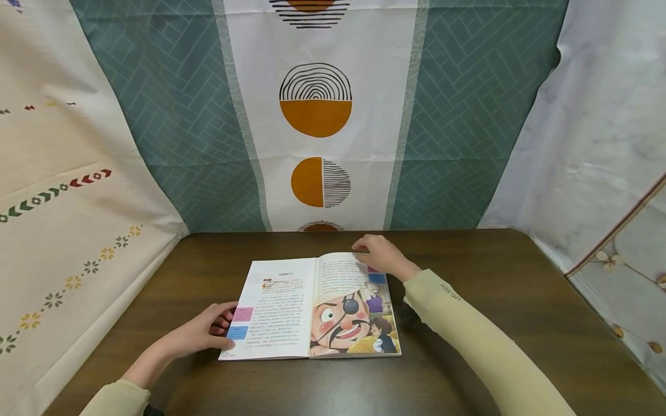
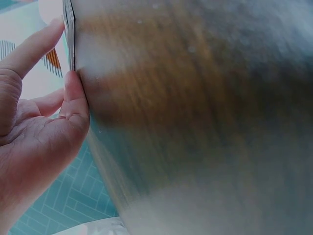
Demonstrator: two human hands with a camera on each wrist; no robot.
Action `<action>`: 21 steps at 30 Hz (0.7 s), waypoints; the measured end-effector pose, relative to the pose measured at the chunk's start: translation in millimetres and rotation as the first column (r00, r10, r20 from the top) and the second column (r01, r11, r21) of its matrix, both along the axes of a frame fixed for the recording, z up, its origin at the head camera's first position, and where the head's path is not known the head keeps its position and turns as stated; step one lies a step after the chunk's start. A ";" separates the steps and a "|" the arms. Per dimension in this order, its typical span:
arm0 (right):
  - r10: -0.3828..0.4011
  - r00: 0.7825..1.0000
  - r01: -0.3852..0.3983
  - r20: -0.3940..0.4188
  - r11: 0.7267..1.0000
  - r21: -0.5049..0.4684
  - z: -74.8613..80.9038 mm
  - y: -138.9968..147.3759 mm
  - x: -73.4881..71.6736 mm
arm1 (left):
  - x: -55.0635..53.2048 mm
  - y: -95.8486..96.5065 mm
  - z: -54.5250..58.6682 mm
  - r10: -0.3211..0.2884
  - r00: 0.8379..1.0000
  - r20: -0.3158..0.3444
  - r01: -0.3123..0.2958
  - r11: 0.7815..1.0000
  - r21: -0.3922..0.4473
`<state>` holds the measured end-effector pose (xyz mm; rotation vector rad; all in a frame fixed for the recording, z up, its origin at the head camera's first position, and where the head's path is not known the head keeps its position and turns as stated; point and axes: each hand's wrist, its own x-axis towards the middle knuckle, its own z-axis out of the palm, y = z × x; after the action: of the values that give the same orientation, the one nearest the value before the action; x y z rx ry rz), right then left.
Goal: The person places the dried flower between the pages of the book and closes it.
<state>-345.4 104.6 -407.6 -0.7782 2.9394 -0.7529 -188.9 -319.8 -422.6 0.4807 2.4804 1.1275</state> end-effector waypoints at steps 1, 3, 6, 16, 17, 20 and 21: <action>0.002 1.000 -0.002 0.003 1.000 0.002 -1.0 1.6 -0.4 | 0.1 0.0 0.0 -0.003 1.000 -0.001 0.003 1.000 0.002; 0.004 1.000 -0.004 0.011 1.000 0.012 -3.0 4.1 -1.2 | 0.7 0.0 0.3 -0.007 1.000 -0.001 0.007 1.000 0.008; 0.013 1.000 -0.013 0.018 1.000 0.029 -5.5 5.8 -2.0 | 1.7 0.0 0.0 -0.012 1.000 -0.001 0.012 1.000 0.015; 0.033 0.999 -0.033 0.010 0.999 0.038 -8.8 13.0 -1.5 | 1.4 0.1 -0.3 -0.001 1.000 0.002 0.001 1.000 0.008; 0.026 0.999 -0.026 0.019 0.999 0.040 -9.2 14.6 -1.6 | 1.5 0.2 0.0 -0.002 1.000 0.003 0.002 1.000 0.011; 0.017 0.999 -0.018 0.029 0.999 0.046 -10.0 19.8 -1.9 | 2.0 0.6 0.5 -0.005 1.000 0.002 0.005 1.000 0.019; 0.013 0.999 -0.015 0.037 0.999 0.045 -10.1 21.8 -1.9 | 2.0 0.6 0.5 -0.009 1.000 -0.001 0.009 1.000 0.021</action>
<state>-347.3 126.4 -417.7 -0.7718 2.9044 -0.6891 -187.0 -319.2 -422.1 0.4973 2.4669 1.1514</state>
